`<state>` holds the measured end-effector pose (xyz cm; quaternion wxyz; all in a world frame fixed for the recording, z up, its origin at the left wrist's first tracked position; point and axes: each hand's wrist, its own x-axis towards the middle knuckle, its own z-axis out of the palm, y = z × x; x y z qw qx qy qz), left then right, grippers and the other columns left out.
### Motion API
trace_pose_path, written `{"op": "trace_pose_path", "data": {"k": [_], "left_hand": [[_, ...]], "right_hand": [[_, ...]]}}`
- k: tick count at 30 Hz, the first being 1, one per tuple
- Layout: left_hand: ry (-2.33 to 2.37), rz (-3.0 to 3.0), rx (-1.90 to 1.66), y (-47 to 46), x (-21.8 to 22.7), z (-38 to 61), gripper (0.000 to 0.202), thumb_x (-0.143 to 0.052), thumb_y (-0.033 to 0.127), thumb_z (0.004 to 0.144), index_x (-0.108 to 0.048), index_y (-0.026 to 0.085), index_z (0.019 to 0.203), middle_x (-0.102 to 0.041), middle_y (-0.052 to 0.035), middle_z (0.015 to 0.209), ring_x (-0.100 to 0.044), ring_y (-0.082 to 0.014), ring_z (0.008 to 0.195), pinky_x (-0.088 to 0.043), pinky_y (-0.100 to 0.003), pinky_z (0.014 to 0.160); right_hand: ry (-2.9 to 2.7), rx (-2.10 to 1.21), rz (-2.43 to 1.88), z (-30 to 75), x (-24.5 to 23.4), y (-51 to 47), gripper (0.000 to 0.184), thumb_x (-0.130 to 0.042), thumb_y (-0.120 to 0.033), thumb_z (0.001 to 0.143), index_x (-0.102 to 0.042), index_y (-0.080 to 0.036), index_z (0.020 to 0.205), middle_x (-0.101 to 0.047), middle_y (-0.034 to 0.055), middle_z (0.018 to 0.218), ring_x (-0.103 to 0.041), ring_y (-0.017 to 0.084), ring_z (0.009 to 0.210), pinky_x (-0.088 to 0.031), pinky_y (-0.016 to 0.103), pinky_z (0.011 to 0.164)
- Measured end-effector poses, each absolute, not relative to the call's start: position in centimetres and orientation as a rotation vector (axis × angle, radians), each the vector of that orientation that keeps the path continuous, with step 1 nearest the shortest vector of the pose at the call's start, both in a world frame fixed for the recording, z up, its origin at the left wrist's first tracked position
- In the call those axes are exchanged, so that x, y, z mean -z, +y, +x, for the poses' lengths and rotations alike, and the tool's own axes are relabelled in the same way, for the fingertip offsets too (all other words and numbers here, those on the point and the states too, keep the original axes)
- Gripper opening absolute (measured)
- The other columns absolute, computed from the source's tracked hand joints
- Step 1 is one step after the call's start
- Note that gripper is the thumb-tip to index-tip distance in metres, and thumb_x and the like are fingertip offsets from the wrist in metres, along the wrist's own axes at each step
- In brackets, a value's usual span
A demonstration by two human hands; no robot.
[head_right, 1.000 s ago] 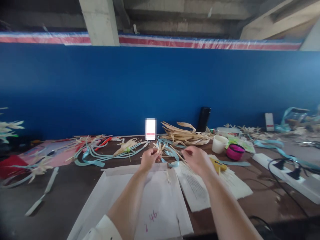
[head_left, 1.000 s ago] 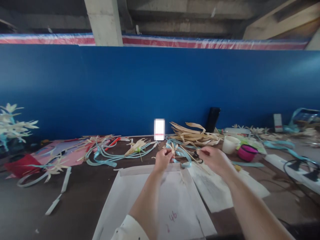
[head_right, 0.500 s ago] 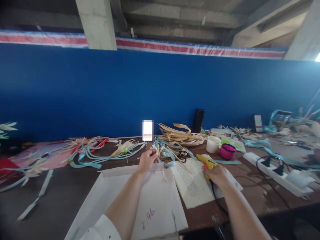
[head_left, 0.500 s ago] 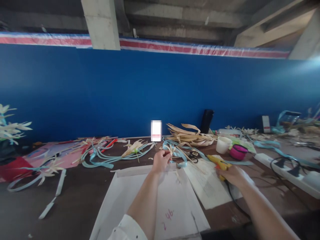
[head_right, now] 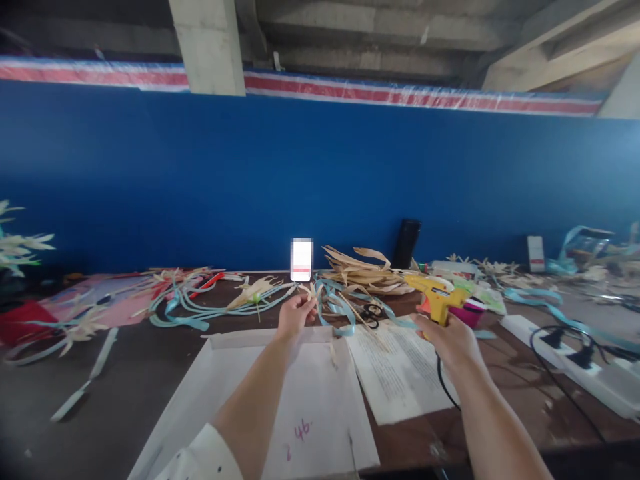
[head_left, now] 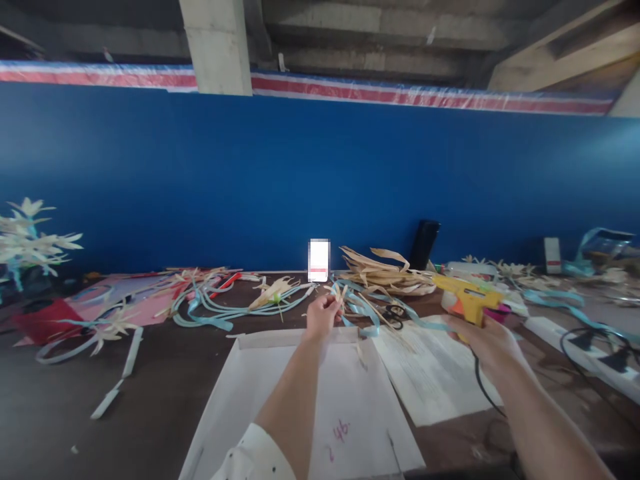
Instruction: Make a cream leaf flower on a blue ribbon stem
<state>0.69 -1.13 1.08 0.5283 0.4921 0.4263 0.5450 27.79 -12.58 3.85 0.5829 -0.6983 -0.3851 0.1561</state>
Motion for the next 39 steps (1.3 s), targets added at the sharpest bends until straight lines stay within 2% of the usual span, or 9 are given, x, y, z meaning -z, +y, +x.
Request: {"op": "trace_pose_path", "data": {"k": [1, 6, 11, 14, 18, 23, 28, 32, 39], "left_hand": [[1.026, 1.162, -1.325, -1.0, -1.1, 0.6, 0.026, -0.068, 0.036, 0.064, -0.065, 0.013, 0.076, -0.059, 0.0009, 0.053, -0.051, -0.0076, 0.042, -0.042, -0.018, 0.043], [1.086, 1.112, -1.397, -0.4, -1.1, 0.0, 0.023, -0.063, 0.036, 0.068, -0.065, 0.013, 0.074, -0.059, 0.0004, 0.053, -0.051, -0.0069, 0.041, -0.041, -0.017, 0.042], [1.114, 1.082, -1.433, 0.0, -0.8, -0.2, 0.021, -0.062, 0.035, 0.069, -0.065, 0.014, 0.074, -0.059, 0.0004, 0.053, -0.052, -0.0077, 0.043, -0.042, -0.017, 0.043], [1.111, 1.063, -1.443, 0.3, -0.5, -0.1, 0.02, -0.062, 0.033, 0.07, -0.064, 0.014, 0.075, -0.059, 0.001, 0.053, -0.052, -0.0079, 0.042, -0.042, -0.018, 0.043], [1.124, 1.032, -1.447, 0.4, -0.3, 0.1, 0.017, -0.06, 0.031, 0.071, -0.064, 0.014, 0.075, -0.06, 0.0009, 0.053, -0.053, -0.0086, 0.042, -0.043, -0.018, 0.043], [1.113, 0.992, -1.477, 0.1, -0.5, 0.2, 0.015, -0.06, 0.028, 0.071, -0.064, 0.014, 0.075, -0.063, -0.0005, 0.056, -0.057, -0.0101, 0.046, -0.047, -0.02, 0.047], [1.086, 0.978, -1.493, -0.1, -0.6, 0.3, 0.016, -0.061, 0.028, 0.072, -0.064, 0.013, 0.076, -0.064, -0.002, 0.059, -0.06, -0.0114, 0.051, -0.05, -0.021, 0.052], [1.087, 0.961, -1.484, -0.3, -0.7, 0.3, 0.015, -0.06, 0.025, 0.072, -0.063, 0.013, 0.079, -0.065, -0.0023, 0.061, -0.061, -0.0116, 0.052, -0.05, -0.021, 0.053], [1.123, 0.991, -1.481, -0.6, -1.1, 0.2, 0.014, -0.059, 0.024, 0.073, -0.064, 0.012, 0.079, -0.065, -0.002, 0.061, -0.062, -0.0125, 0.052, -0.049, -0.021, 0.053]], "right_hand": [[-0.872, -0.466, -1.546, 26.5, -4.7, -12.3, 0.042, -0.074, -0.037, 0.056, -0.068, -0.015, 0.092, -0.068, 0.0098, 0.089, -0.064, 0.021, 0.069, -0.053, 0.028, 0.055], [-1.011, -0.693, -1.401, 20.0, -6.9, -9.5, 0.044, -0.076, -0.033, 0.055, -0.068, -0.014, 0.094, -0.067, 0.0049, 0.077, -0.058, 0.015, 0.057, -0.048, 0.025, 0.051], [-1.243, -0.847, -1.321, 15.2, -6.5, -7.5, 0.041, -0.072, -0.036, 0.062, -0.065, -0.016, 0.097, -0.067, 0.0047, 0.083, -0.059, 0.016, 0.064, -0.047, 0.025, 0.053], [-1.351, -0.923, -1.28, 13.8, -5.5, -7.2, 0.036, -0.069, -0.038, 0.065, -0.065, -0.016, 0.092, -0.067, 0.0052, 0.081, -0.058, 0.016, 0.06, -0.044, 0.024, 0.048], [-1.39, -0.829, -1.337, 13.9, -3.9, -7.3, 0.031, -0.067, -0.041, 0.067, -0.064, -0.017, 0.087, -0.064, 0.0011, 0.067, -0.052, 0.012, 0.049, -0.04, 0.024, 0.045], [-1.43, -0.697, -1.457, 14.7, -3.7, -7.9, 0.031, -0.064, -0.045, 0.069, -0.064, -0.017, 0.08, -0.052, -0.004, 0.046, -0.045, 0.012, 0.042, -0.035, 0.023, 0.042], [-1.404, -0.731, -1.471, 14.5, -4.3, -8.4, 0.034, -0.064, -0.047, 0.068, -0.065, -0.016, 0.079, -0.056, -0.0018, 0.051, -0.048, 0.013, 0.045, -0.036, 0.024, 0.044], [-1.354, -0.682, -1.471, 13.7, -4.4, -8.7, 0.032, -0.063, -0.048, 0.069, -0.065, -0.016, 0.074, -0.052, -0.0024, 0.046, -0.047, 0.013, 0.045, -0.035, 0.025, 0.045], [-1.363, -0.682, -1.48, 13.2, -4.2, -8.7, 0.031, -0.061, -0.048, 0.071, -0.066, -0.017, 0.075, -0.05, -0.0032, 0.043, -0.047, 0.014, 0.043, -0.034, 0.024, 0.045]]}}
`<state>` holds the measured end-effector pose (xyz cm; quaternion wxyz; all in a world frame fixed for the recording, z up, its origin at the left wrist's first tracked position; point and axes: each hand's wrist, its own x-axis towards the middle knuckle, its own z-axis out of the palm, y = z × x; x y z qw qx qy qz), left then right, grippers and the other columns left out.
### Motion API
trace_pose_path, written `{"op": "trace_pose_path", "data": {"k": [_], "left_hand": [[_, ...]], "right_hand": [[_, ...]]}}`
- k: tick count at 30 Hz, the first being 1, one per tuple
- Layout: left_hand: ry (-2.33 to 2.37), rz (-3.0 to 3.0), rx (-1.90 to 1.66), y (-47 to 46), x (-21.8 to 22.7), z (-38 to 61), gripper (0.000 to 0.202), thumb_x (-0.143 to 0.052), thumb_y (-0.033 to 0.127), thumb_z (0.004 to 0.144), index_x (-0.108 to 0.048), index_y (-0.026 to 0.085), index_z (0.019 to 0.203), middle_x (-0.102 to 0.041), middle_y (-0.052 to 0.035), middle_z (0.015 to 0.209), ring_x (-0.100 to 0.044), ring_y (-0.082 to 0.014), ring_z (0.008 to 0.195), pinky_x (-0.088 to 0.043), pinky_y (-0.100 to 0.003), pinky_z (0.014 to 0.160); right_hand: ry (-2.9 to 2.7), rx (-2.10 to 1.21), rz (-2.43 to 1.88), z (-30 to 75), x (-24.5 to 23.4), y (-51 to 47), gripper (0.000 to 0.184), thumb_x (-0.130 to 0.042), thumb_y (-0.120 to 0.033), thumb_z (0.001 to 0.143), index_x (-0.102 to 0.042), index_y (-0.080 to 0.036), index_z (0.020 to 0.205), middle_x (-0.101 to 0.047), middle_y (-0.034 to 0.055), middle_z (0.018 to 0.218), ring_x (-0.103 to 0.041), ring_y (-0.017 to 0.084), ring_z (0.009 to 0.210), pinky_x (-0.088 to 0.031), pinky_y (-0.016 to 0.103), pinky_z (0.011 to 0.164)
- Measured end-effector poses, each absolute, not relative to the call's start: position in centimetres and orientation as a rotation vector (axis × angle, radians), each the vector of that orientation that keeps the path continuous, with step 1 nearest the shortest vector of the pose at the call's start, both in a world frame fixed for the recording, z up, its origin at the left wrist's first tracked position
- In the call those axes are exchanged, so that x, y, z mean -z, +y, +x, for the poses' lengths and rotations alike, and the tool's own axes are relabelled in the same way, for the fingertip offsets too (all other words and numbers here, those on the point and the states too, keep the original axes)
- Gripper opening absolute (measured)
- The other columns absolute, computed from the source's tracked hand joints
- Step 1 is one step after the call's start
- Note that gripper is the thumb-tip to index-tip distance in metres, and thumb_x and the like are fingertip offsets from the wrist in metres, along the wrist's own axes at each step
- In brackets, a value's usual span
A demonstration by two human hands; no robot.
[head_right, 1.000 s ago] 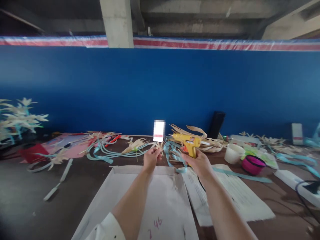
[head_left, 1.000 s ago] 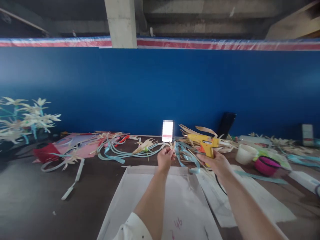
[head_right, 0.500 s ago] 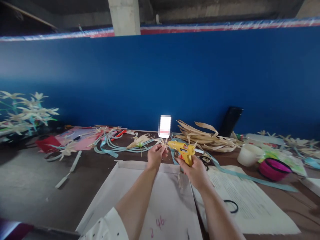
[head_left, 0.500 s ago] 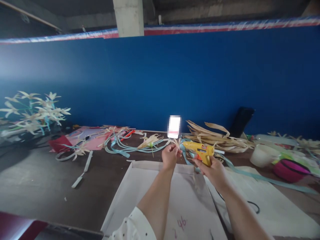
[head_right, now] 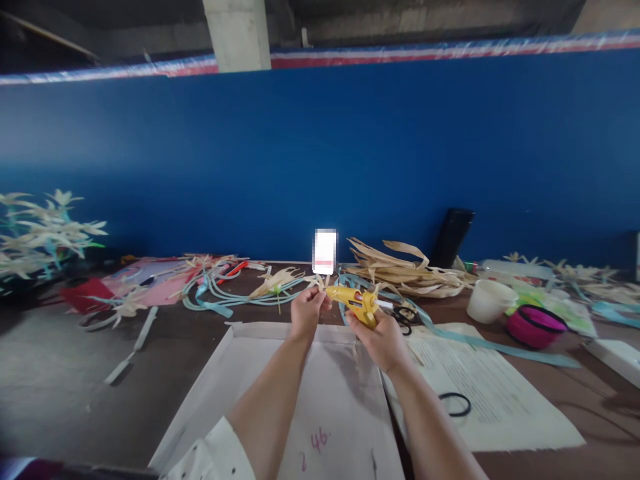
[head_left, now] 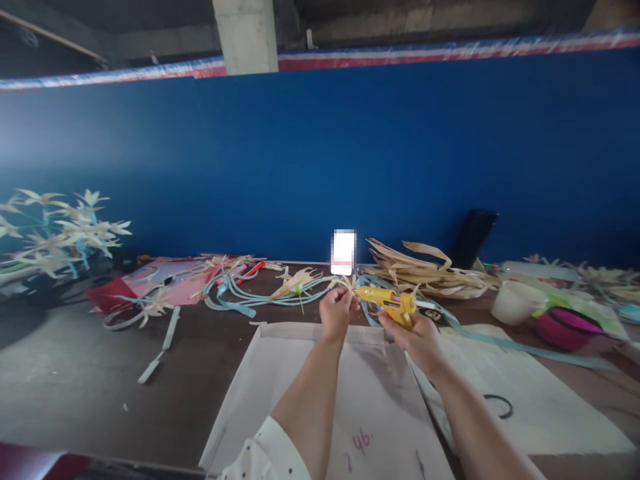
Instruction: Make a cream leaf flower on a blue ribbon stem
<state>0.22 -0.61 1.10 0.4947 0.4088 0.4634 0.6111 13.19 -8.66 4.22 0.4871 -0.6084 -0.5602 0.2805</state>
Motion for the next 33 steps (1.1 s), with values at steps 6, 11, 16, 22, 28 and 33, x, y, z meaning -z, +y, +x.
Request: {"op": "trace_pose_path", "data": {"k": [6, 11, 16, 22, 28, 33], "left_hand": [[1.067, 0.949, -1.49, -0.2, -0.8, 0.3, 0.017, -0.061, 0.026, 0.072, -0.064, 0.012, 0.08, -0.067, -0.0041, 0.065, -0.063, -0.0134, 0.055, -0.052, -0.024, 0.057], [1.062, 0.975, -1.493, -0.2, -0.6, 0.2, 0.016, -0.06, 0.026, 0.072, -0.064, 0.012, 0.079, -0.066, -0.0042, 0.064, -0.063, -0.0141, 0.056, -0.052, -0.024, 0.057], [1.049, 1.002, -1.502, -0.3, -0.6, 0.2, 0.015, -0.06, 0.024, 0.072, -0.064, 0.012, 0.079, -0.066, -0.0042, 0.065, -0.064, -0.0148, 0.058, -0.053, -0.024, 0.057], [1.053, 1.002, -1.497, -0.3, -0.7, 0.3, 0.013, -0.059, 0.023, 0.073, -0.064, 0.012, 0.078, -0.065, -0.0039, 0.064, -0.064, -0.0146, 0.06, -0.052, -0.023, 0.057], [1.065, 0.992, -1.488, -0.5, -1.0, 0.3, 0.015, -0.06, 0.024, 0.072, -0.064, 0.011, 0.079, -0.066, -0.0046, 0.064, -0.063, -0.0144, 0.057, -0.052, -0.024, 0.056], [1.048, 0.979, -1.498, -0.4, -0.9, 0.3, 0.015, -0.061, 0.025, 0.071, -0.064, 0.012, 0.078, -0.066, -0.0047, 0.063, -0.063, -0.0148, 0.057, -0.051, -0.025, 0.056]], "right_hand": [[-1.381, -0.611, -1.519, 14.2, -3.2, -8.0, 0.032, -0.06, -0.049, 0.072, -0.065, -0.017, 0.071, -0.052, -0.0018, 0.043, -0.048, 0.014, 0.044, -0.034, 0.024, 0.044], [-1.401, -0.574, -1.54, 14.4, -3.0, -7.8, 0.033, -0.06, -0.049, 0.072, -0.066, -0.017, 0.072, -0.055, -0.0007, 0.046, -0.052, 0.015, 0.048, -0.036, 0.024, 0.046], [-1.381, -0.567, -1.542, 14.1, -3.3, -7.9, 0.034, -0.061, -0.05, 0.07, -0.066, -0.017, 0.075, -0.058, 0.0003, 0.049, -0.056, 0.018, 0.053, -0.038, 0.024, 0.049], [-1.374, -0.565, -1.529, 14.2, -3.3, -7.9, 0.035, -0.061, -0.05, 0.069, -0.066, -0.016, 0.074, -0.06, 0.0011, 0.051, -0.057, 0.018, 0.054, -0.039, 0.025, 0.05], [-1.4, -0.571, -1.568, 14.4, -3.1, -7.8, 0.039, -0.059, -0.053, 0.069, -0.066, -0.014, 0.075, -0.062, 0.0025, 0.056, -0.058, 0.019, 0.059, -0.04, 0.025, 0.053], [-1.407, -0.544, -1.578, 14.7, -2.7, -7.6, 0.041, -0.058, -0.054, 0.069, -0.067, -0.015, 0.076, -0.062, 0.0025, 0.055, -0.058, 0.019, 0.059, -0.04, 0.026, 0.054]]}}
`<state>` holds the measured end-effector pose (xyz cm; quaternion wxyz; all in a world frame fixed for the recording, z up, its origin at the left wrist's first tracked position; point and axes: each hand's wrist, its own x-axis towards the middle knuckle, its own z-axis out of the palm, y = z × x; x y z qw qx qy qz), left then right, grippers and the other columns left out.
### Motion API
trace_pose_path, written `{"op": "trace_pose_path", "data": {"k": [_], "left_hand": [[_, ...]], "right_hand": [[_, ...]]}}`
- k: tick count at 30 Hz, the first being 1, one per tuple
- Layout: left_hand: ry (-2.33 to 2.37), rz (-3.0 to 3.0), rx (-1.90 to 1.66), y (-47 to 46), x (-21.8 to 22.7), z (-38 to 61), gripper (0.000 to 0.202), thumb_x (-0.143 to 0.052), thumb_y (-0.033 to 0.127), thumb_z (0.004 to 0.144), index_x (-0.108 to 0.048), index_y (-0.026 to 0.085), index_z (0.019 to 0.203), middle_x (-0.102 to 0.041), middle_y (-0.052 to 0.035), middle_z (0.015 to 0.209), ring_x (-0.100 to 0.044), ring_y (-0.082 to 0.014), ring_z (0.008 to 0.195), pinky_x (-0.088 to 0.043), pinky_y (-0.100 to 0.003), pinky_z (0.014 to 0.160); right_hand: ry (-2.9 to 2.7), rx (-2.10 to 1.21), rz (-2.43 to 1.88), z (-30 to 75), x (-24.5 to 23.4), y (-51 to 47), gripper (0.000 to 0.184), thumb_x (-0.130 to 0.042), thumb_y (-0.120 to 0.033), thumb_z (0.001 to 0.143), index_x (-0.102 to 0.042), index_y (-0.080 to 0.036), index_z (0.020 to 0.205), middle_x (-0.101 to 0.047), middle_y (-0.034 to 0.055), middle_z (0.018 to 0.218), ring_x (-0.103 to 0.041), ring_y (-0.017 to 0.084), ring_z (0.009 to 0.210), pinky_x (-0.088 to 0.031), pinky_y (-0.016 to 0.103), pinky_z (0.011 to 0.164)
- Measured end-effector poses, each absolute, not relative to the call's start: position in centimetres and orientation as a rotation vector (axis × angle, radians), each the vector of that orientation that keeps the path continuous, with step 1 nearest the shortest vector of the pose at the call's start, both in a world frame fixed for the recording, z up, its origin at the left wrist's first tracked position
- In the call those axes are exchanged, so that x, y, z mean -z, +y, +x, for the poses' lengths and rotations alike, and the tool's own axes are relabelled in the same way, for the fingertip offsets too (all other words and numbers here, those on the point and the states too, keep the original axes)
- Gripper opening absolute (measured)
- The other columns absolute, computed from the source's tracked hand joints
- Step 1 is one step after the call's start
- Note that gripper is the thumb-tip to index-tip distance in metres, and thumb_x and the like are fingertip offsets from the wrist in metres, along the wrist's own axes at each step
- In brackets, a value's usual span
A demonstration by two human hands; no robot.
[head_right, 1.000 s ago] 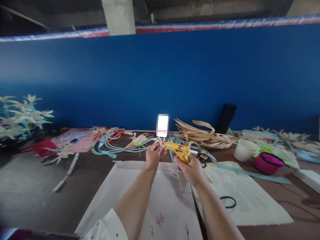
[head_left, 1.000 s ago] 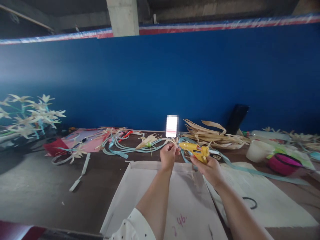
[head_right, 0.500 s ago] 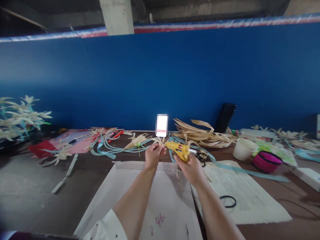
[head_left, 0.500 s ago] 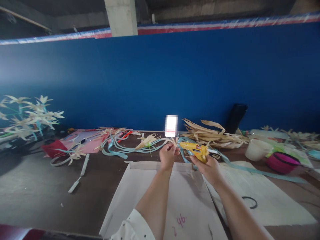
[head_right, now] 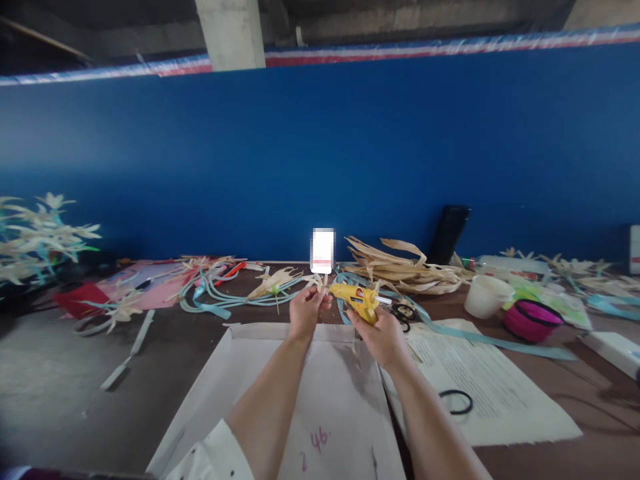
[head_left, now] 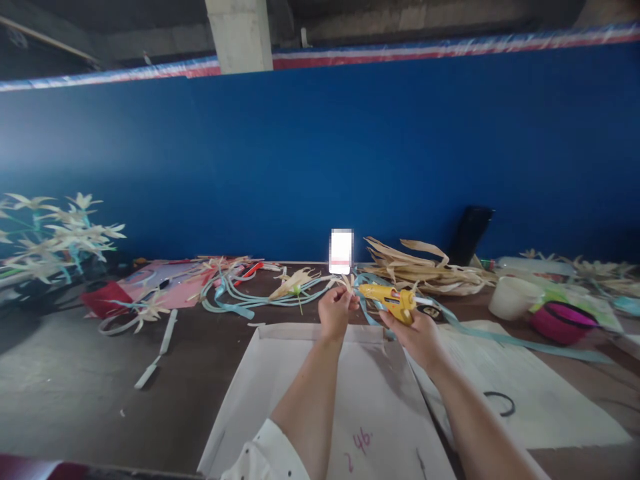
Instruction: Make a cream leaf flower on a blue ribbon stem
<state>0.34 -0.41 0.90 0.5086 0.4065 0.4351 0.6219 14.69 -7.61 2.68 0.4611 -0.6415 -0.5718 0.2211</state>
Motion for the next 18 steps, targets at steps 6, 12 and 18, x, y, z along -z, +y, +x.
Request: {"op": "trace_pose_path", "data": {"k": [6, 12, 18], "left_hand": [[1.048, 0.987, -1.488, -0.19, -0.58, 0.31, 0.016, -0.062, 0.026, 0.071, -0.064, 0.012, 0.078, -0.066, -0.0046, 0.063, -0.062, -0.0141, 0.054, -0.051, -0.024, 0.055], [1.076, 1.027, -1.483, -0.28, -0.66, 0.31, 0.017, -0.061, 0.027, 0.072, -0.064, 0.011, 0.079, -0.067, -0.0044, 0.063, -0.062, -0.0136, 0.052, -0.05, -0.023, 0.054], [1.079, 1.035, -1.48, -0.35, -0.67, 0.36, 0.017, -0.061, 0.027, 0.072, -0.064, 0.012, 0.078, -0.067, -0.0044, 0.063, -0.062, -0.0136, 0.052, -0.05, -0.024, 0.054]], "right_hand": [[-1.414, -0.538, -1.62, 14.83, -2.48, -7.48, 0.043, -0.058, -0.056, 0.069, -0.067, -0.014, 0.077, -0.061, 0.0024, 0.054, -0.058, 0.02, 0.058, -0.04, 0.026, 0.054], [-1.403, -0.564, -1.59, 14.73, -2.53, -7.38, 0.043, -0.059, -0.055, 0.07, -0.068, -0.014, 0.081, -0.066, 0.0041, 0.066, -0.06, 0.021, 0.066, -0.041, 0.026, 0.058], [-1.41, -0.536, -1.652, 14.91, -2.25, -7.27, 0.045, -0.057, -0.057, 0.07, -0.068, -0.015, 0.082, -0.065, 0.0035, 0.063, -0.059, 0.02, 0.063, -0.04, 0.026, 0.055]]}}
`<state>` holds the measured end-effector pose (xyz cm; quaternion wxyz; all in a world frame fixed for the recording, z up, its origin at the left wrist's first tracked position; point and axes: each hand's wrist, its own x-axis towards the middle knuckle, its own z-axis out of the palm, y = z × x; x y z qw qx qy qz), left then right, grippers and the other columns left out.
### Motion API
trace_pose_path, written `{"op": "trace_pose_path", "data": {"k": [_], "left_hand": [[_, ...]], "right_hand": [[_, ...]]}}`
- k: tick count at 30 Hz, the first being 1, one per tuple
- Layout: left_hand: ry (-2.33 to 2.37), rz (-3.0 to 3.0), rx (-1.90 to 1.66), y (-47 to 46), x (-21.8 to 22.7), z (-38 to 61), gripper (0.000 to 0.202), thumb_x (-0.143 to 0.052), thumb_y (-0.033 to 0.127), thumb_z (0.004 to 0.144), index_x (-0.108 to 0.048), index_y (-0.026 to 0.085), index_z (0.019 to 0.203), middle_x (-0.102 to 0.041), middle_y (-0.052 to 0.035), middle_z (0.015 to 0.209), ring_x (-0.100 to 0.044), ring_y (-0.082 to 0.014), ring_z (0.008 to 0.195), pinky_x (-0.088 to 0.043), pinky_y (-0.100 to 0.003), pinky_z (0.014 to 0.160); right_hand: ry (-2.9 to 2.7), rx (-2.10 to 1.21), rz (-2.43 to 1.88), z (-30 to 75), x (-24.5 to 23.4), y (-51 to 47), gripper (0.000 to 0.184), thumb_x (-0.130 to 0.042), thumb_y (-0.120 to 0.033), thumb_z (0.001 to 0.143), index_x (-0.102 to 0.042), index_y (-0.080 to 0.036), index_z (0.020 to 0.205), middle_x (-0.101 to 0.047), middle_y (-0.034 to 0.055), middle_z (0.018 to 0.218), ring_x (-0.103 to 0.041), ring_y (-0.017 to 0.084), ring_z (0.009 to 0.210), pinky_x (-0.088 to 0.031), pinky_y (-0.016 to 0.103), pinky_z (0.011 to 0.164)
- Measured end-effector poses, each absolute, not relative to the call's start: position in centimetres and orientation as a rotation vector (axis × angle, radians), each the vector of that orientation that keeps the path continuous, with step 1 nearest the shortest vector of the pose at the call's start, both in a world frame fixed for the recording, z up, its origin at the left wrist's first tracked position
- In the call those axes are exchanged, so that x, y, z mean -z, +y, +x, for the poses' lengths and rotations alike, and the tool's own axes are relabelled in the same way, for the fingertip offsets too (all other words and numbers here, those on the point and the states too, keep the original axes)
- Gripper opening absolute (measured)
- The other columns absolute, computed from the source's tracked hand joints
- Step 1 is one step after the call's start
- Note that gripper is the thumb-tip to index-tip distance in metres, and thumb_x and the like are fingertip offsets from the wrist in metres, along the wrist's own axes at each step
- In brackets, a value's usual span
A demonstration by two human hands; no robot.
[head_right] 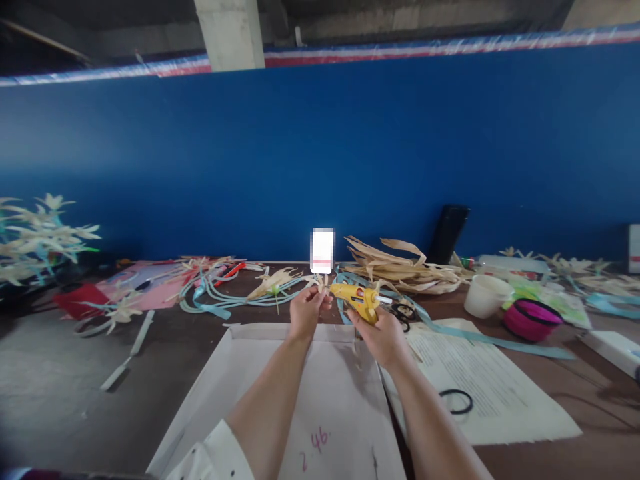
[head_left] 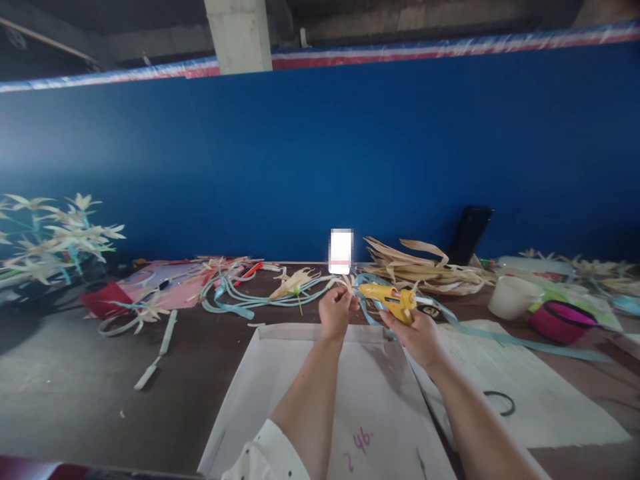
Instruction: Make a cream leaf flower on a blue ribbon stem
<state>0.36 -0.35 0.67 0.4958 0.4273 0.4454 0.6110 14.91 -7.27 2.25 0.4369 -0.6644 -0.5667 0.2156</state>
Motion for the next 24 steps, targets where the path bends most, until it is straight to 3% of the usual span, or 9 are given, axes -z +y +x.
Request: {"op": "trace_pose_path", "data": {"k": [24], "left_hand": [[1.085, 1.011, -1.475, -0.61, -1.16, 0.33, 0.016, -0.061, 0.025, 0.072, -0.064, 0.012, 0.079, -0.066, -0.0039, 0.062, -0.061, -0.0126, 0.052, -0.05, -0.023, 0.054]], "right_hand": [[-1.363, -0.527, -1.615, 14.53, -2.91, -7.81, 0.04, -0.059, -0.052, 0.068, -0.068, -0.015, 0.079, -0.064, 0.0038, 0.057, -0.062, 0.021, 0.062, -0.041, 0.025, 0.054]]}}
